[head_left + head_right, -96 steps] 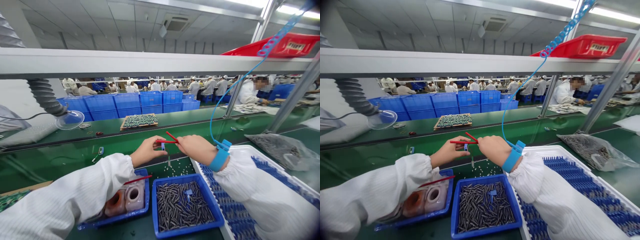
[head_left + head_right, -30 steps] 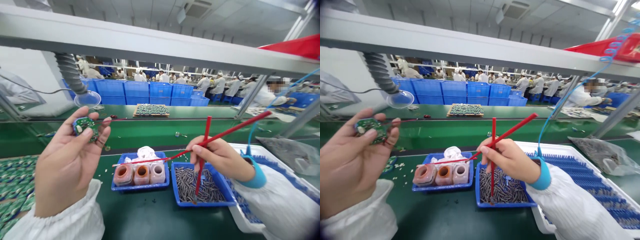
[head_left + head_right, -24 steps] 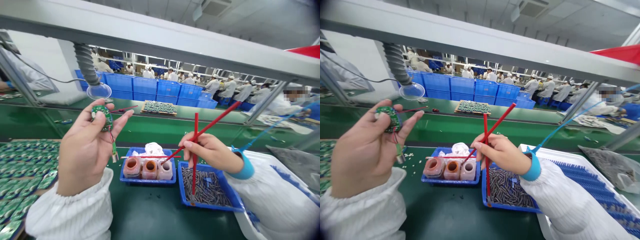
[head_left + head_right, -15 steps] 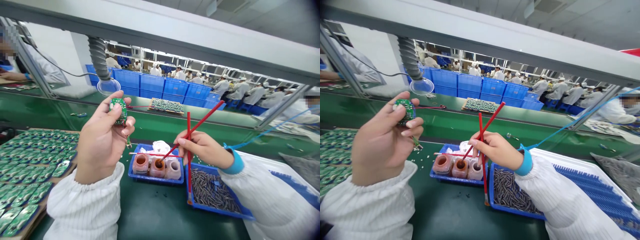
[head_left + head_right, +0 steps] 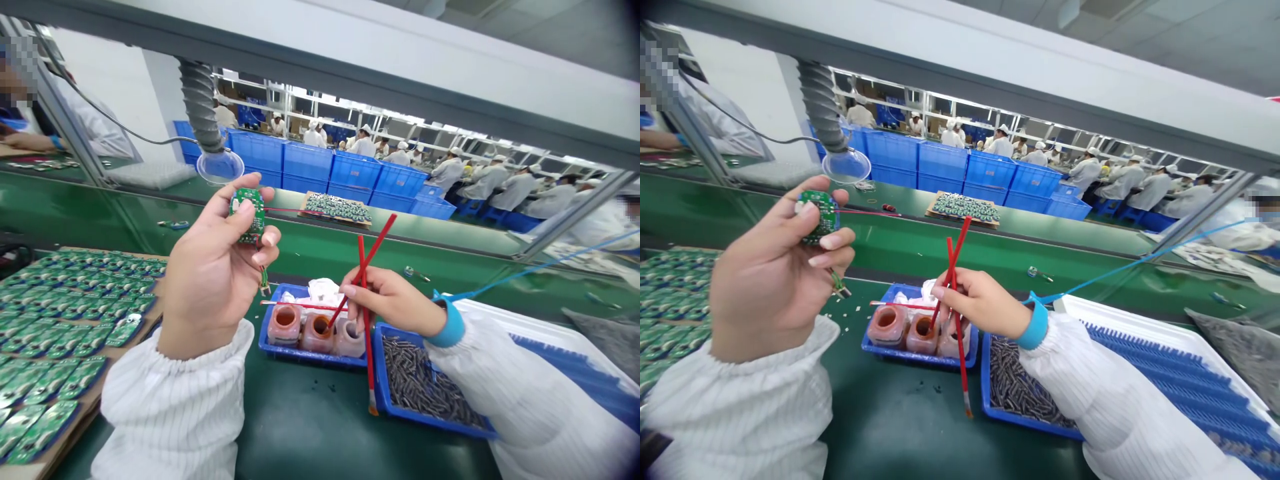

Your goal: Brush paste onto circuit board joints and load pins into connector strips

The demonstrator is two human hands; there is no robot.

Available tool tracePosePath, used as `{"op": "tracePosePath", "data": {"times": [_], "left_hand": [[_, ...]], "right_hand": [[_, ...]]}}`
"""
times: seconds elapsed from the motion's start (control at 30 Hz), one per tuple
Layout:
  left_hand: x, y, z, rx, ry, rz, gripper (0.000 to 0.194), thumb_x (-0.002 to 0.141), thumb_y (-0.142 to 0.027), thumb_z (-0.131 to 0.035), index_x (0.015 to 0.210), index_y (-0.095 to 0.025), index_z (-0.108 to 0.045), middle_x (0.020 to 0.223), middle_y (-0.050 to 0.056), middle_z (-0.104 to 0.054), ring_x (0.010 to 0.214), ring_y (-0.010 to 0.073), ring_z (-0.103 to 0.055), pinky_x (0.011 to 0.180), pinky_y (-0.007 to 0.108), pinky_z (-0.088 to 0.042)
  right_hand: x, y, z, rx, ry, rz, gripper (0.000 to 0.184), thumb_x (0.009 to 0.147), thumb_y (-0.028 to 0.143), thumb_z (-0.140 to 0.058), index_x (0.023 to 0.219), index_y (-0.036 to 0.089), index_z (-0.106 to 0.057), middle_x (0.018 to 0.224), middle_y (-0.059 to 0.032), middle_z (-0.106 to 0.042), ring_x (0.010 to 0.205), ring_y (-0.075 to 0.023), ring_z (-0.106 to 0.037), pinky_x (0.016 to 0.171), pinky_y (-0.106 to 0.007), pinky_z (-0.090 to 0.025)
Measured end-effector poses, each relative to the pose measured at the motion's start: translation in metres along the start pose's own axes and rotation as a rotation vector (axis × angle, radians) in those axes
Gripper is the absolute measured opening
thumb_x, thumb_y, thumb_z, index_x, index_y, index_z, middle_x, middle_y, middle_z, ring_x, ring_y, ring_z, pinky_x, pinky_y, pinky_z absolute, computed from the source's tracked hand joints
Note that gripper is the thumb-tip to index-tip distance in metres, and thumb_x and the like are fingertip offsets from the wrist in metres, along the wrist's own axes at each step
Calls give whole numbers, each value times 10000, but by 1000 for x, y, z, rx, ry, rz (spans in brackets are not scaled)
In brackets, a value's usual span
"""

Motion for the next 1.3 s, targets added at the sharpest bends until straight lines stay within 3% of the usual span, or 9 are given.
{"op": "tracePosePath", "data": {"times": [0.2,0.4,0.63,0.97,1.2,1.3], "left_hand": [[-1,1,-1,-28,-25,14,274,925,-73,-431,917,-223,-660,1008,30,-560,532,31,-526,371,135,-380],[-1,-1,0,3,-6,-3,208,907,-98,-505,932,-232,-662,1067,32,-559,551,33,-538,398,152,-401],[2,4,4,-146,-145,31,294,898,-35,-466,844,-224,-685,923,2,-605,553,37,-529,414,116,-412],[1,11,0,-224,-175,97,300,837,45,-452,884,-179,-647,898,18,-611,612,69,-528,484,141,-440],[2,9,0,-297,-160,73,263,918,-164,-402,861,-171,-658,869,51,-611,634,104,-550,528,189,-474],[3,9,2,-293,-162,48,280,943,-155,-401,871,-184,-670,878,46,-629,657,100,-571,579,184,-495]], "right_hand": [[7,9,-5,-22,-23,56,378,1009,483,-492,958,109,-484,772,-70,-585,569,-171,-603,459,-159,-508],[9,14,-6,-50,-13,45,311,1010,401,-490,930,101,-511,782,-64,-586,537,-145,-596,417,-104,-474],[7,-3,-12,-23,72,-6,260,985,367,-494,1031,111,-485,735,-42,-586,500,-160,-591,405,-105,-481],[3,7,-10,-72,-22,87,249,1045,292,-447,912,95,-521,816,-51,-595,512,-129,-589,432,-93,-467],[3,11,-15,-120,16,105,261,1077,90,-423,844,86,-543,732,-3,-575,489,-100,-571,446,-84,-437],[1,13,-17,-147,44,96,258,1056,14,-437,833,82,-548,723,8,-573,486,-88,-561,459,-86,-428]]}}
Point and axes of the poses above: each hand's wrist, its own x-axis towards the middle knuckle, its own z-axis out of the back of the hand, y = z × x, the point moved 6 cm from there along x, towards the middle knuckle
